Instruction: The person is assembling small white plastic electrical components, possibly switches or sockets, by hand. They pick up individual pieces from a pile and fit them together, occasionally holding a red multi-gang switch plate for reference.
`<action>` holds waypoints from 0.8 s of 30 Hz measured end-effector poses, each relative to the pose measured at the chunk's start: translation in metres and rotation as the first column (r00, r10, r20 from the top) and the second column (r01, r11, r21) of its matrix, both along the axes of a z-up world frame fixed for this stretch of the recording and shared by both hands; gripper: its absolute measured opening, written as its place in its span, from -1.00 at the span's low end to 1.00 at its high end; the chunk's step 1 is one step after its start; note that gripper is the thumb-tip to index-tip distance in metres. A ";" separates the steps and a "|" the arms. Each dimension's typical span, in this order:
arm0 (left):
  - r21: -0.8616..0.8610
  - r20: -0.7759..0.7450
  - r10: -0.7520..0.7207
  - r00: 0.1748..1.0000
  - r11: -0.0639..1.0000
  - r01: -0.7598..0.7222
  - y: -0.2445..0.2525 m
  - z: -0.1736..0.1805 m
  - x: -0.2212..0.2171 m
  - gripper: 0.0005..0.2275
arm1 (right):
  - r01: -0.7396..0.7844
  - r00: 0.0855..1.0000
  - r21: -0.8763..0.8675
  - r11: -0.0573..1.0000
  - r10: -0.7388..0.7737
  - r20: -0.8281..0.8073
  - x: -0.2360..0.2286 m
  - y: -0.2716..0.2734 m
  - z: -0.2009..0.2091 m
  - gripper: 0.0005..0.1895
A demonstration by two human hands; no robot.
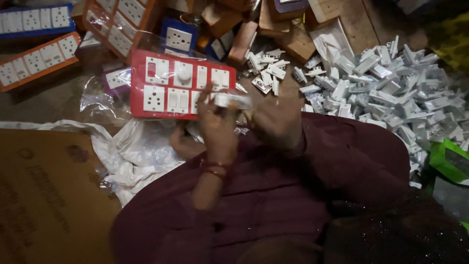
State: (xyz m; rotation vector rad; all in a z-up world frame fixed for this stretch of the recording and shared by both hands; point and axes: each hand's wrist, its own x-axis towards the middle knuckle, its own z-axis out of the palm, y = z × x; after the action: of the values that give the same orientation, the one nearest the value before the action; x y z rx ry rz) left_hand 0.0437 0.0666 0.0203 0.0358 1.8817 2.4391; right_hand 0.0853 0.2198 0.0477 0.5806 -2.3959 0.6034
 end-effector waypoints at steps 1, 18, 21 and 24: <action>-0.028 0.262 0.112 0.959 0.994 -0.108 -0.004 0.002 -0.008 -0.42 | -0.022 0.999 0.049 0.999 0.024 -0.049 0.002 0.002 0.000 -0.75; 0.093 -0.123 -0.181 0.976 0.977 0.193 -0.009 -0.027 0.001 -0.34 | -0.010 0.907 -0.186 0.983 0.087 0.412 -0.012 0.015 -0.002 -0.76; 0.028 -0.102 -0.086 0.991 0.996 0.090 -0.003 -0.029 0.004 -0.32 | 0.047 0.941 -0.093 0.995 -0.013 0.338 -0.007 0.005 -0.003 -0.58; 0.049 0.063 0.001 0.998 0.999 -0.004 0.004 -0.031 0.005 -0.31 | 0.063 0.973 0.012 0.998 -0.064 0.221 -0.002 0.000 -0.010 -0.73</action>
State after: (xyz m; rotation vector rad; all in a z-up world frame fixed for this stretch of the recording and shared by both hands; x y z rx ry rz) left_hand 0.0485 0.0709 -0.0104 -0.0404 1.7979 2.4573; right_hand 0.0830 0.2201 0.0378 0.4574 -2.6133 0.6654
